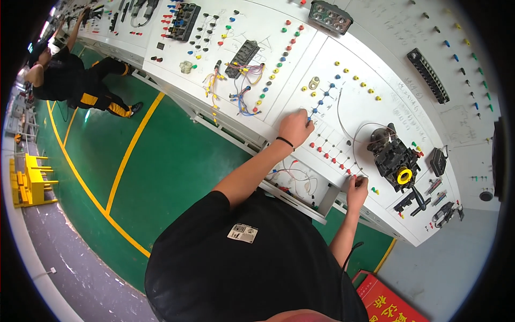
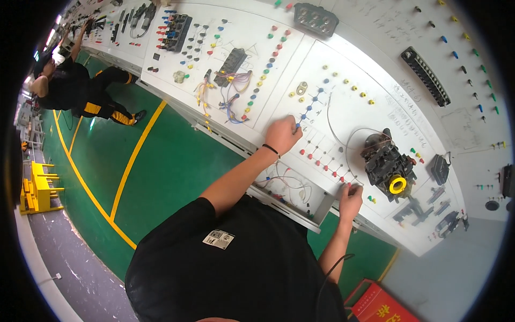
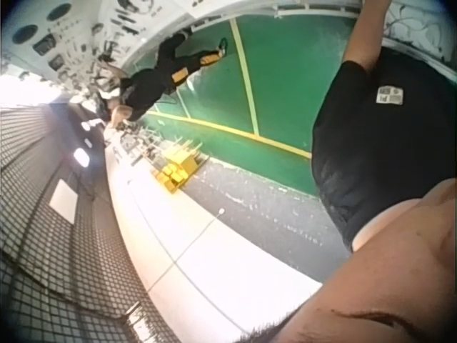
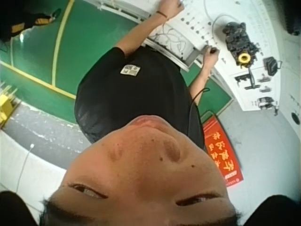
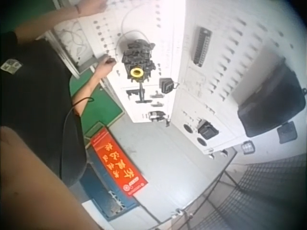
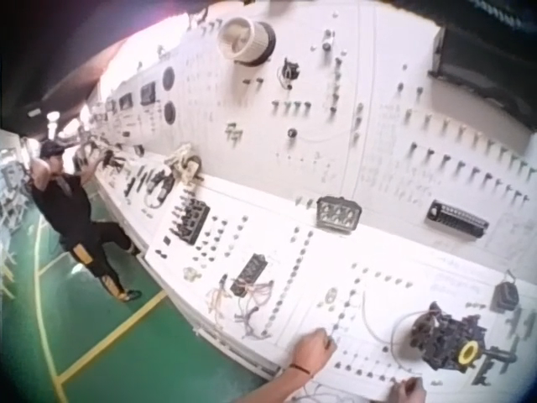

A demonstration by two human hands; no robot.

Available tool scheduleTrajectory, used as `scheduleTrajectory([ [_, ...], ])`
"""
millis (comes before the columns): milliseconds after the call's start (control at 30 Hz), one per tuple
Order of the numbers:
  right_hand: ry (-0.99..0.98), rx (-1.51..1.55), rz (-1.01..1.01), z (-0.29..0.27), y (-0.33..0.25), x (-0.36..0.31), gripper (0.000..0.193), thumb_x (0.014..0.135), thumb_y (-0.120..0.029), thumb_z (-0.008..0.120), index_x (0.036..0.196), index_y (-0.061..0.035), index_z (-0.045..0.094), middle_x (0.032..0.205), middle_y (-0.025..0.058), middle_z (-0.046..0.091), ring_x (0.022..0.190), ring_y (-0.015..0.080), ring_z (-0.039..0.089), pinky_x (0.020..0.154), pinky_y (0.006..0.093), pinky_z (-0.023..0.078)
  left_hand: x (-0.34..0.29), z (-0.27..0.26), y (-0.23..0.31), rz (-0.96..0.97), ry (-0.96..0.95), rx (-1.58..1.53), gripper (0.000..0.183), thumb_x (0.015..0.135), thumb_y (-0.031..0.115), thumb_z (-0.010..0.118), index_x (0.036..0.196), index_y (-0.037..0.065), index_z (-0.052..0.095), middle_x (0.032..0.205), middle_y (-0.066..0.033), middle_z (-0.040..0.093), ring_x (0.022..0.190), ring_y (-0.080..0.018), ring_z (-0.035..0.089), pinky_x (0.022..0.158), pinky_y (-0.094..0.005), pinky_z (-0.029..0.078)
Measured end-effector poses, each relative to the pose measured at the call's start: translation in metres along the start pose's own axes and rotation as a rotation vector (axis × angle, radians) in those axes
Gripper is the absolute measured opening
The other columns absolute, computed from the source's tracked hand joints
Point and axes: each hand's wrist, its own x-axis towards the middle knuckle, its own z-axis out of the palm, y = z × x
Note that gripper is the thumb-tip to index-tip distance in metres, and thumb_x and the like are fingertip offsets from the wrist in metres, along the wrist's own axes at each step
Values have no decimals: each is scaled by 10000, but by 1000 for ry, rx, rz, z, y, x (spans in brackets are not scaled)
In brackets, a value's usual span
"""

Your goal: Connecting wires and assembling small electrical components on a diagnostic workbench.

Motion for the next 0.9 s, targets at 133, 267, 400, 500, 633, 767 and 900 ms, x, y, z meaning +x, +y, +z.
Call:
scheduleTrajectory([
  [133, -58, -65, 31, -1, 4, 8, 317, 926, -302, 568, 824, -4, 607, 739, 176, 646, 672, 361, 605, 654, 409, 476, 1, -5, 6, 27, 72, 1, 272, 811, 246, 685, 701, 51, 531, 585, -128, 550, 562, -352, 554, 531, -433, 451],
  [267, -25, -54, 23, -4, -6, 6, 380, 914, -353, 575, 805, 9, 613, 735, 177, 643, 670, 361, 599, 659, 407, 475, -2, -6, 3, -84, -29, -1, 299, 830, 279, 673, 703, 45, 535, 578, -126, 548, 546, -352, 549, 519, -436, 445],
  [400, 18, 63, -4, -5, -13, 4, 410, 891, -384, 600, 795, 15, 598, 704, 173, 625, 642, 346, 584, 644, 397, 470, 3, 4, -2, -13, 12, 59, 299, 847, 277, 653, 708, 36, 542, 576, -122, 553, 538, -343, 554, 513, -437, 444],
  [500, -12, -36, -32, -4, 0, 5, 410, 889, -381, 604, 795, 17, 585, 694, 172, 620, 633, 331, 586, 634, 394, 467, 0, 4, 0, -12, 7, 28, 279, 843, 247, 652, 699, 38, 535, 585, -120, 561, 551, -336, 565, 525, -434, 450],
  [633, -78, -84, 49, -7, -3, 6, 356, 897, -345, 595, 843, 7, 591, 722, 172, 635, 653, 343, 596, 636, 399, 468, -3, 0, 2, 3, 65, 24, 294, 837, 254, 668, 685, 48, 523, 576, -113, 555, 552, -327, 568, 524, -431, 448],
  [767, -57, -27, -37, -5, -7, 5, 329, 901, -328, 592, 863, -2, 608, 729, 174, 645, 665, 356, 609, 634, 405, 470, -3, -9, 8, -51, 29, -27, 322, 847, 275, 670, 672, 53, 518, 547, -104, 538, 536, -320, 563, 506, -427, 437],
  [900, -62, -109, -83, -5, -3, 3, 300, 913, -308, 576, 897, -13, 630, 728, 185, 643, 688, 381, 619, 638, 414, 476, -1, 1, 3, -7, 46, 59, 359, 880, 305, 626, 643, 54, 526, 547, -119, 545, 521, -332, 552, 486, -425, 428],
])
